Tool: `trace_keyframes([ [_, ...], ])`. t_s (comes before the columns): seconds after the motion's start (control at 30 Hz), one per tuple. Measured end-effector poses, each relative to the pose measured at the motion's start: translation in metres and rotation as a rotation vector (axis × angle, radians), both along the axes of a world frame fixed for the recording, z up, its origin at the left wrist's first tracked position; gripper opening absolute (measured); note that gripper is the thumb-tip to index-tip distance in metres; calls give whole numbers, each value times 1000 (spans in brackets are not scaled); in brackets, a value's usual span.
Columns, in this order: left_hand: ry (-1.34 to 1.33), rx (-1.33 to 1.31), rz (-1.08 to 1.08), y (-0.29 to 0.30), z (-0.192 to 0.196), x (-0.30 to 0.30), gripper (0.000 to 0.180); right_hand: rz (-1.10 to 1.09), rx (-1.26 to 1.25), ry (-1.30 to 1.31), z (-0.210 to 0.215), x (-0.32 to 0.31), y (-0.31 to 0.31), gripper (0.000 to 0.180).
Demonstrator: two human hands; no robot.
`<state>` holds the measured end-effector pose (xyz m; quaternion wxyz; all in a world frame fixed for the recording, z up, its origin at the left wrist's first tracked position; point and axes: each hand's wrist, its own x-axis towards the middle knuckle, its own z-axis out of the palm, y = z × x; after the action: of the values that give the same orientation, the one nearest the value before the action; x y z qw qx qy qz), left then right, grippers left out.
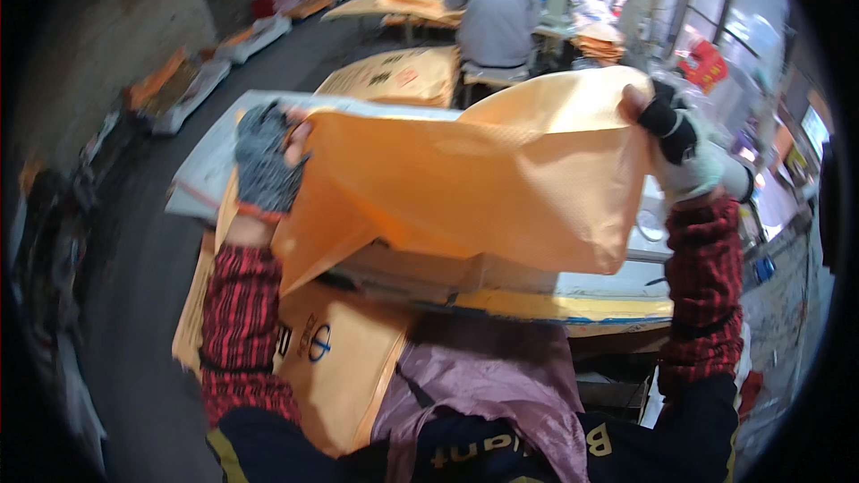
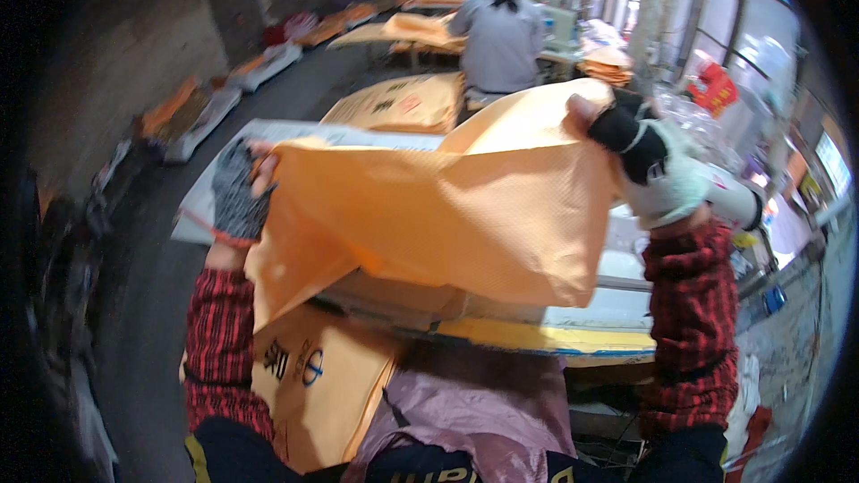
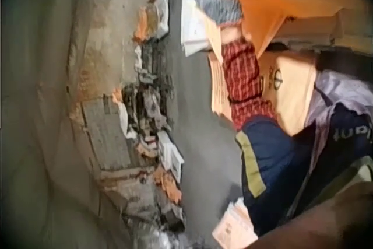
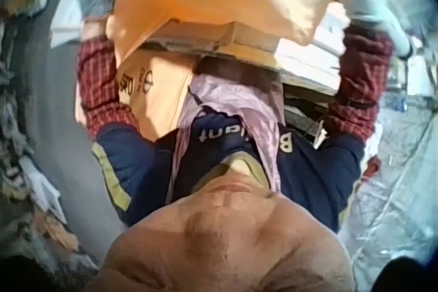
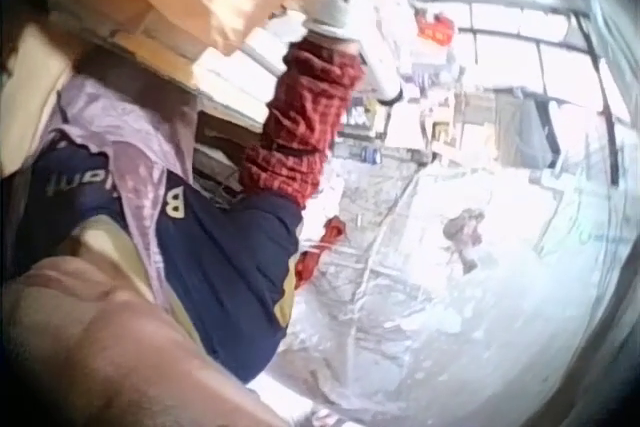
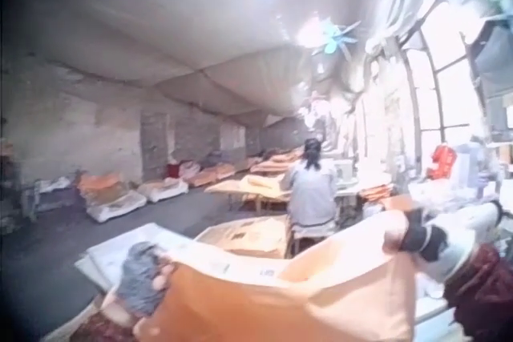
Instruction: The recorder folds the top edge of large yellow plastic bags and feeds them through an industrial sewing machine to seal them.
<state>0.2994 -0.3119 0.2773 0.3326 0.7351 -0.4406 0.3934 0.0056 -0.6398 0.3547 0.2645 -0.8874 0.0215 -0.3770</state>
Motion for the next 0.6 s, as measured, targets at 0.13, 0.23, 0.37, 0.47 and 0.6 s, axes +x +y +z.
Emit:
trace_keyframes([
  [0.13,205,239,129,31,2,19,32,-144,-411,-241,7,-3,-7,30],
  [0.23,202,569,475,47,2,63,46,101,217,-469,3,-30,-31,39],
  [0.37,-13,472,524,39,-6,148,36,15,469,-395,-13,-65,-28,42],
  [0.47,705,789,903,26,40,229,51,-275,332,-528,-51,-92,-33,38],
  [0.6,-49,369,831,27,192,200,45,-514,96,-443,-74,-97,-16,34],
])
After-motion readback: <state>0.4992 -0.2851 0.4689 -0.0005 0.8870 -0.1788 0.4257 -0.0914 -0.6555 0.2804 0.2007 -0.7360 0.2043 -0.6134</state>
